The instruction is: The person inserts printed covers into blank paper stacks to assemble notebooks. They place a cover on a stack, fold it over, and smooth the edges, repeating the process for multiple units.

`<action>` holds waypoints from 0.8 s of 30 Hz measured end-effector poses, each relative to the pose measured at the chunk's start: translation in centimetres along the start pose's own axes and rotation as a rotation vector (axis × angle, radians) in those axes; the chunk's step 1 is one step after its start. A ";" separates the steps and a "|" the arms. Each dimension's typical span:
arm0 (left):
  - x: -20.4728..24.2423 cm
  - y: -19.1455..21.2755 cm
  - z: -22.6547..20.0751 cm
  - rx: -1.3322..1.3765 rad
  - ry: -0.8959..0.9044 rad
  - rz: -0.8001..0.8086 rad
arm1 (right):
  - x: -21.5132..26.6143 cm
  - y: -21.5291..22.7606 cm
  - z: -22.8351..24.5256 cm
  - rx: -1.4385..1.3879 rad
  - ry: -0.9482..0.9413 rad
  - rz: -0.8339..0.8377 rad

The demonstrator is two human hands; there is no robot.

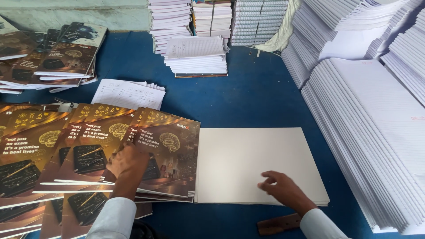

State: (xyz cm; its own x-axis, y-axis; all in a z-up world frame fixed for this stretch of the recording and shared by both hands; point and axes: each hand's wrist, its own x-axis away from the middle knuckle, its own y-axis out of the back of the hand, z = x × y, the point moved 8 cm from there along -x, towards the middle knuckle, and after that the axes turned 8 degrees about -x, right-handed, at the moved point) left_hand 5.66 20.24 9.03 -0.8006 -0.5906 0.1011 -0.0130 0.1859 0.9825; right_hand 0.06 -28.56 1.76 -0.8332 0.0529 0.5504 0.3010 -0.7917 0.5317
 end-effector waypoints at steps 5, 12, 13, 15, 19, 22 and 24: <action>-0.2 -1.5 0.7 -0.137 0.006 0.057 | -1.5 4.0 -2.6 0.146 -0.098 -0.251; -1.2 -2.7 1.0 -0.086 0.063 0.164 | -0.6 4.5 -3.2 0.446 -0.229 -0.247; -1.3 -2.8 1.0 -0.089 0.067 0.184 | -0.6 4.3 -3.0 0.471 -0.229 -0.240; -1.3 -2.9 0.1 -0.069 0.034 0.178 | -0.6 4.0 -2.7 0.489 -0.224 -0.230; -0.7 -3.2 -0.9 -0.075 0.024 0.215 | -0.7 3.9 -2.8 0.489 -0.231 -0.224; -0.5 -2.9 -0.7 -0.011 0.079 0.248 | -0.9 3.9 -3.0 0.497 -0.236 -0.218; -0.7 -2.3 -0.7 0.037 0.060 0.222 | -1.1 3.8 -3.0 0.502 -0.233 -0.213</action>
State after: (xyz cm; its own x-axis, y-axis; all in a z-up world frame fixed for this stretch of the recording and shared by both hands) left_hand 6.70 19.68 6.85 -0.7494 -0.5774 0.3241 0.1364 0.3443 0.9289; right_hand 0.71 -33.44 1.23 -0.7925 0.3565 0.4948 0.3683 -0.3668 0.8543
